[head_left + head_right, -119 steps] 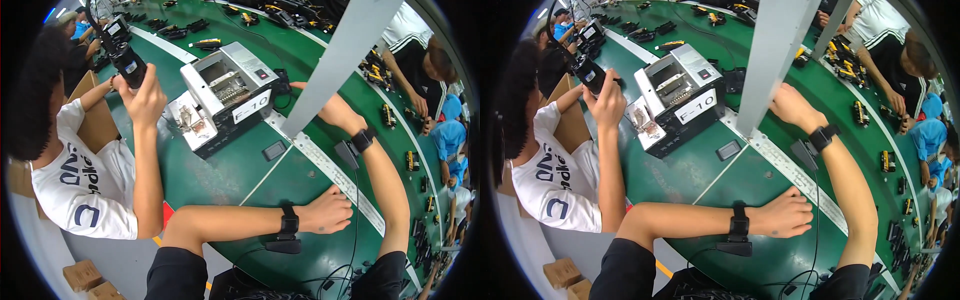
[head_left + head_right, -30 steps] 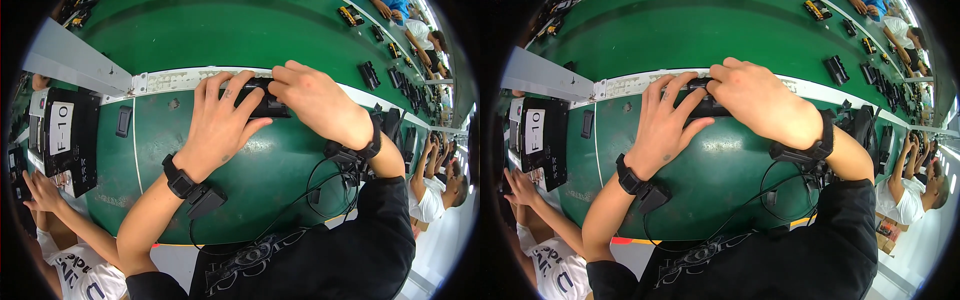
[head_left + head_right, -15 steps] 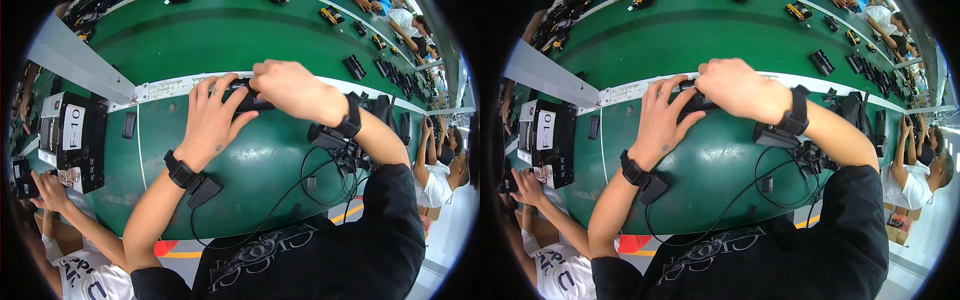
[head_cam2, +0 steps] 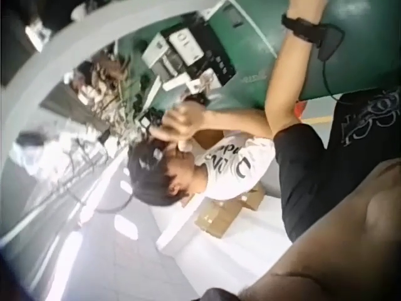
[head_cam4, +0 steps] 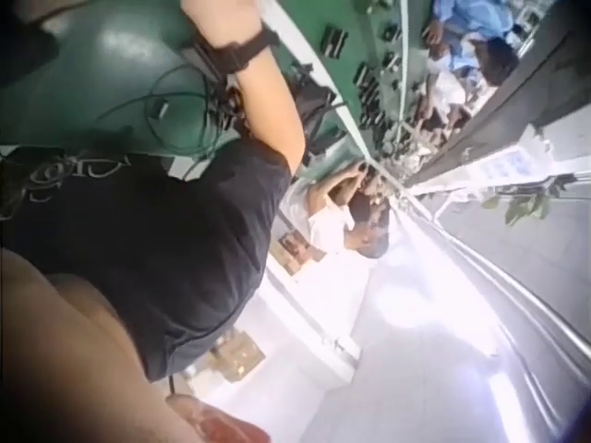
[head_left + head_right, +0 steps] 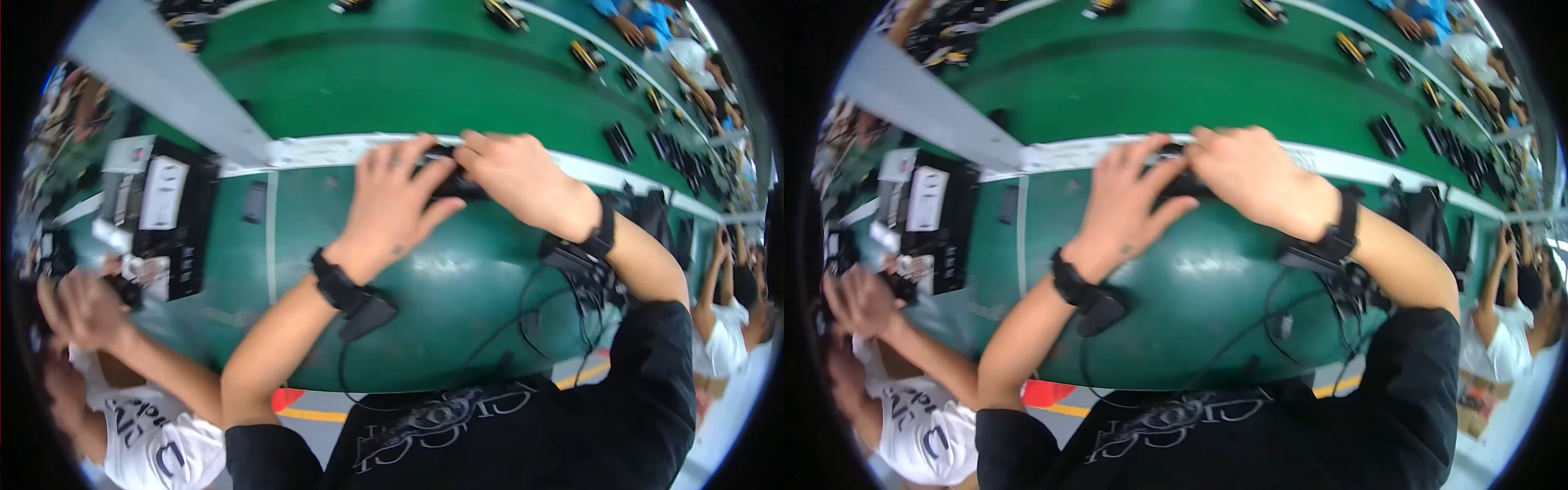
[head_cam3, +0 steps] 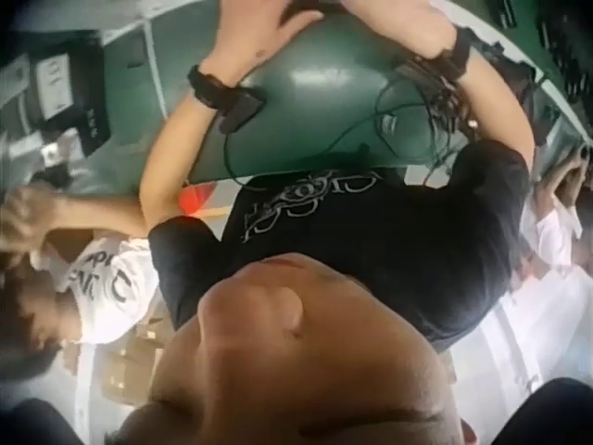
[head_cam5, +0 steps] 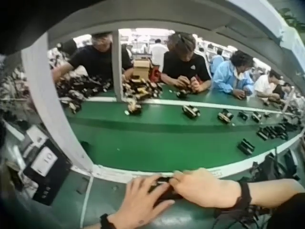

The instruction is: The person picks up a black plastic housing, fits a small component inside, and presses a piece of tape over it. They repeat this process with several more housings before setting them aside on the green workbench.

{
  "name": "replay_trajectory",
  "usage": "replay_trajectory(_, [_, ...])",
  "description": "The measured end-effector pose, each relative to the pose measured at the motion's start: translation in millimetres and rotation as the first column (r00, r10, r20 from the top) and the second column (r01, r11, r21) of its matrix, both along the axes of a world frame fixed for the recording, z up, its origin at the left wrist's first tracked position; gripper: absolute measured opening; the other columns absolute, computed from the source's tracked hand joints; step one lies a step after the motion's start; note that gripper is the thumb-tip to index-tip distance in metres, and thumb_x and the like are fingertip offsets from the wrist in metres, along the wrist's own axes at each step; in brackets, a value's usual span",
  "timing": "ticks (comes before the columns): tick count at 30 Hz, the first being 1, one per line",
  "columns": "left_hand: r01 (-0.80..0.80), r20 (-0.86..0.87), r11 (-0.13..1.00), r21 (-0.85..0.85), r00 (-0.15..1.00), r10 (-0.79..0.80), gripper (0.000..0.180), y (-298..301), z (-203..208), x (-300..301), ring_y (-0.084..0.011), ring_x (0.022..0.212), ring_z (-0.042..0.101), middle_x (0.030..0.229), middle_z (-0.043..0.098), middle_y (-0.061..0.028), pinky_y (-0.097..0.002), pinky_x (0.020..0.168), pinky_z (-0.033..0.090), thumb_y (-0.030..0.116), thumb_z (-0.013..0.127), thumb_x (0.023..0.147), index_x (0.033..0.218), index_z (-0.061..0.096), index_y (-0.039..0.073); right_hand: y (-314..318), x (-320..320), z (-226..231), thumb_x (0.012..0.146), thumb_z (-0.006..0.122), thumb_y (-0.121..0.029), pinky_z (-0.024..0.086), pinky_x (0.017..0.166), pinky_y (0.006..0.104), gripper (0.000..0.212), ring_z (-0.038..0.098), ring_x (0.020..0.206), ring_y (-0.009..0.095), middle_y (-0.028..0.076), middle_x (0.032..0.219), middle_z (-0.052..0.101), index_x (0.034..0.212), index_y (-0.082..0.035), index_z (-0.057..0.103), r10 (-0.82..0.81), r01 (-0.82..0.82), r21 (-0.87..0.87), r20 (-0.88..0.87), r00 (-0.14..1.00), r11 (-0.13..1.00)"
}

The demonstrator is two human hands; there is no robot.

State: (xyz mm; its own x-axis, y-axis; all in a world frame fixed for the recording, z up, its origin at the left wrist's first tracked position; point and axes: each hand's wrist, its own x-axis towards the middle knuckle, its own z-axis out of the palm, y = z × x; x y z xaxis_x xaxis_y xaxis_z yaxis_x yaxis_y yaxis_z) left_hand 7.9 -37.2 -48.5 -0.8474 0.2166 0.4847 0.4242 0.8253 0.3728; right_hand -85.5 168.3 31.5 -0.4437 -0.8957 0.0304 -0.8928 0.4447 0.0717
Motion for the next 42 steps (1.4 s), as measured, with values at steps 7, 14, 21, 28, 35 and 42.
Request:
replay_trajectory(7, [0.008, 0.004, 0.979, 0.203, 1.0, -0.009, 0.053, 7, 2, 3, -0.038, 0.128, 0.05, 0.141, 0.056, -0.0179, -0.0553, 0.11, 0.038, 0.031, 0.076, 0.097, 0.142, 0.062, 0.009, 58, -90, 33, 0.093, 0.077, -0.019, 0.057, 0.081, 0.0513, 0.019, 0.07, 0.102, 0.039, 0.015, 0.105, 0.067, 0.103, -0.006, 0.068, -0.354, 0.381, 0.196, -0.162, 0.921, 0.903])
replay_trajectory(14, [0.049, 0.042, 0.996, 0.072, 0.998, -0.052, 0.039, 1, -7, 5, -0.0376, 0.128, 0.051, 0.134, 0.058, -0.0176, -0.056, 0.11, 0.037, 0.026, 0.076, 0.095, 0.129, 0.068, 0.008, -68, -78, 46, 0.096, 0.074, -0.016, 0.057, 0.083, 0.051, 0.041, 0.068, 0.103, 0.042, 0.016, 0.111, 0.067, 0.135, -0.012, 0.062, 0.079, -0.078, -0.017, 0.028, 0.996, 0.997])
replay_trajectory(21, [0.013, -0.022, 0.997, 0.07, 1.0, -0.012, 0.023, 6, -11, -1, -0.0368, 0.128, 0.051, 0.132, 0.061, -0.0153, -0.0553, 0.108, 0.038, 0.019, 0.075, 0.092, 0.112, 0.072, 0.008, -230, -90, -20, 0.095, 0.074, -0.017, 0.06, 0.078, 0.05, 0.052, 0.073, 0.103, 0.036, 0.013, 0.116, 0.07, 0.145, -0.019, 0.059, 0.347, -0.34, -0.123, 0.036, 0.937, 0.932])
replay_trajectory(28, [0.04, 0.008, 0.995, 0.096, 0.999, -0.041, 0.019, 6, -3, 9, -0.0372, 0.125, 0.055, 0.131, 0.063, -0.0154, -0.0534, 0.104, 0.042, 0.014, 0.073, 0.091, 0.109, 0.072, 0.009, -245, -87, -25, 0.095, 0.076, -0.021, 0.061, 0.076, 0.049, 0.032, 0.075, 0.098, 0.035, 0.01, 0.107, 0.075, 0.126, -0.02, 0.069, 0.302, -0.28, -0.247, 0.053, 0.952, 0.928])
replay_trajectory(35, [0.086, 0.119, 0.936, 0.343, 0.984, -0.134, 0.016, 1, 5, 16, -0.0345, 0.101, 0.067, 0.123, 0.065, -0.0145, -0.0463, 0.097, 0.05, 0.01, 0.075, 0.089, 0.105, 0.072, 0.01, -171, -83, -5, 0.097, 0.073, -0.021, 0.059, 0.074, 0.0469, 0.016, 0.074, 0.093, 0.034, 0.007, 0.102, 0.074, 0.113, -0.016, 0.07, 0.251, -0.219, -0.281, 0.082, 0.964, 0.934])
replay_trajectory(42, [-0.076, -0.115, 0.942, 0.326, 0.986, 0.12, 0.035, 1, 18, 2, -0.0332, 0.112, 0.065, 0.126, 0.065, -0.0089, -0.0445, 0.1, 0.051, 0.012, 0.081, 0.088, 0.122, 0.071, 0.013, -29, -40, 11, 0.098, 0.072, -0.02, 0.057, 0.076, 0.0489, 0.018, 0.071, 0.091, 0.036, 0.006, 0.098, 0.068, 0.115, -0.014, 0.069, 0.095, -0.053, -0.214, 0.187, 0.978, 0.975])
